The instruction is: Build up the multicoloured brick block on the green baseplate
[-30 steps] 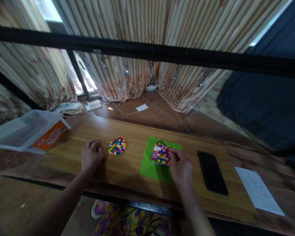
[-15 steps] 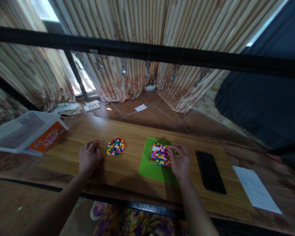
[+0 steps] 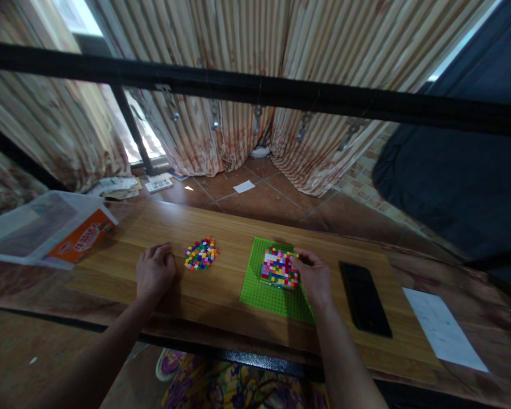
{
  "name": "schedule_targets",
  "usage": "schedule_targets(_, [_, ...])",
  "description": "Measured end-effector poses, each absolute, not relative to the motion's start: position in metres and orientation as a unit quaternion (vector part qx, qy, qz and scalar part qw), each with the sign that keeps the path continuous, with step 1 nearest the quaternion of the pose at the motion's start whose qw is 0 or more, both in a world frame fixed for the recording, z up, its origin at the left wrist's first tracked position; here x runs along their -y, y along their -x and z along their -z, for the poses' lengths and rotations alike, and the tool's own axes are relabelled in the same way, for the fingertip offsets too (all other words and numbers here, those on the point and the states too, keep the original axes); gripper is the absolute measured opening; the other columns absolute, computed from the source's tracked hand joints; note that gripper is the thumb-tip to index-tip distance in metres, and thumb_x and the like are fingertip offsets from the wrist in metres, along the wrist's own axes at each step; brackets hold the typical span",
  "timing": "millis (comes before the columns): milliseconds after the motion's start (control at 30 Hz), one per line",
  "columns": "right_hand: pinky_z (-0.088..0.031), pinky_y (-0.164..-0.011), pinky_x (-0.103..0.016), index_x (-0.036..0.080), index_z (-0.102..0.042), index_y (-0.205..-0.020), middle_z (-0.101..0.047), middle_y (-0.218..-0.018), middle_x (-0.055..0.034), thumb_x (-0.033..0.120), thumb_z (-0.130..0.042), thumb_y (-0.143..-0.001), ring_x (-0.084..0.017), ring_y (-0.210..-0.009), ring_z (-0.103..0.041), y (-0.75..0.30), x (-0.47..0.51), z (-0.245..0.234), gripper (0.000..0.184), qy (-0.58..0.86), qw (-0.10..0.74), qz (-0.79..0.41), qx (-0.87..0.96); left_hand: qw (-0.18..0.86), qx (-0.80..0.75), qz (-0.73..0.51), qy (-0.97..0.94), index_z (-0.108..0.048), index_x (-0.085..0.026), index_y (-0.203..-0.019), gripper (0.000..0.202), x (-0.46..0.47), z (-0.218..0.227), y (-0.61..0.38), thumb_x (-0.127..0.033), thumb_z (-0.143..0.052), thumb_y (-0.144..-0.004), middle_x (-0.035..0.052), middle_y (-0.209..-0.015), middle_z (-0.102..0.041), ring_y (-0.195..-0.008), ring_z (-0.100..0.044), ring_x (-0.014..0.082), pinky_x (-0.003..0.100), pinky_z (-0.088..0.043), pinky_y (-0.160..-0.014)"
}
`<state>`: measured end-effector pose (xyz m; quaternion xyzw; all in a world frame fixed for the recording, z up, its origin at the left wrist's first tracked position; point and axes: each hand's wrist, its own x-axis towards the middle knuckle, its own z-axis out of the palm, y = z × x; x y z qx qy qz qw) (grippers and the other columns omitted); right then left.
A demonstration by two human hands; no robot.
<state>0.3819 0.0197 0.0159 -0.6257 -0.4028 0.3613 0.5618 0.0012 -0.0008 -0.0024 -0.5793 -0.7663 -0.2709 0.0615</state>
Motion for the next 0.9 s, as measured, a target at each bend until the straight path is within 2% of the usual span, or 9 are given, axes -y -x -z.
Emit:
schedule_targets(133, [-0.055, -0.065, -0.032, 0.02, -0.075, -0.083, -0.074, -0.079, -0.0024, 0.037, -0.087, -0.046, -0.017, -0.067, -0.065, -0.38, -0.021, -0.017, 0.043, 0.599, 0.581, -0.418, 0.359, 0.056, 0.769, 0.267, 0.578, -0.068, -0.017, -0.102, 0.028, 0.001, 0.001, -0.002, -0.023, -0.046, -0.086, 0.0112, -0.112, -0.066, -0.103, -0.057, 0.0283, 0.042, -0.045, -0.092])
schedule_targets(333, [-0.055, -0.063, -0.031, 0.021, -0.076, -0.077, -0.074, -0.075, -0.002, 0.034, -0.088, -0.044, -0.016, -0.065, -0.065, -0.38, -0.021, -0.02, 0.038, 0.592, 0.583, -0.438, 0.342, 0.049, 0.772, 0.27, 0.573, -0.068, -0.017, -0.102, 0.029, 0.0, 0.001, -0.003, -0.024, -0.044, -0.086, 0.0123, -0.113, -0.065, -0.103, -0.056, 0.0288, 0.043, -0.044, -0.092])
schedule_targets(500, [-0.054, -0.066, -0.03, 0.021, -0.077, -0.079, -0.073, -0.074, -0.0015, 0.033, -0.09, -0.044, -0.016, -0.067, -0.065, -0.381, -0.021, -0.02, 0.039, 0.584, 0.574, -0.459, 0.344, 0.045, 0.77, 0.277, 0.573, -0.068, -0.017, -0.103, 0.03, 0.001, -0.002, -0.004, -0.024, -0.043, -0.087, 0.0128, -0.112, -0.065, -0.103, -0.056, 0.029, 0.044, -0.044, -0.092])
schedule_targets(567, [-0.054, -0.068, -0.029, 0.022, -0.076, -0.081, -0.073, -0.077, -0.0009, 0.032, -0.09, -0.044, -0.015, -0.069, -0.065, -0.383, -0.019, -0.019, 0.041, 0.571, 0.596, -0.456, 0.333, 0.041, 0.771, 0.279, 0.572, -0.068, -0.017, -0.102, 0.03, 0.002, -0.003, -0.004, -0.024, -0.043, -0.087, 0.0124, -0.112, -0.065, -0.104, -0.056, 0.0286, 0.044, -0.043, -0.093])
schedule_targets(667, [-0.053, -0.066, -0.027, 0.022, -0.076, -0.084, -0.073, -0.085, -0.002, 0.035, -0.088, -0.049, -0.015, -0.075, -0.065, -0.39, -0.016, -0.02, 0.039, 0.567, 0.642, -0.41, 0.312, 0.036, 0.772, 0.279, 0.569, -0.068, -0.018, -0.1, 0.028, 0.002, -0.004, -0.004, -0.023, -0.044, -0.086, 0.0118, -0.112, -0.065, -0.104, -0.056, 0.0283, 0.043, -0.043, -0.092])
schedule_targets(767, [-0.05, -0.062, -0.026, 0.02, -0.075, -0.088, -0.073, -0.091, -0.0041, 0.038, -0.084, -0.056, -0.015, -0.075, -0.065, -0.392, -0.012, -0.029, 0.038, 0.595, 0.653, -0.348, 0.313, 0.04, 0.773, 0.276, 0.57, -0.068, -0.018, -0.101, 0.028, 0.001, -0.003, -0.004, -0.023, -0.045, -0.086, 0.0117, -0.112, -0.065, -0.103, -0.056, 0.0287, 0.043, -0.044, -0.091])
schedule_targets(900, [-0.052, -0.071, -0.032, 0.018, -0.074, -0.089, -0.073, -0.09, -0.0058, 0.041, -0.077, -0.066, -0.018, -0.08, -0.065, -0.365, 0.0, -0.055, 0.032, 0.608, 0.629, -0.282, 0.395, 0.05, 0.77, 0.274, 0.574, -0.068, -0.018, -0.101, 0.029, 0.002, -0.001, -0.004, -0.024, -0.044, -0.087, 0.0113, -0.111, -0.065, -0.103, -0.057, 0.0287, 0.042, -0.044, -0.091])
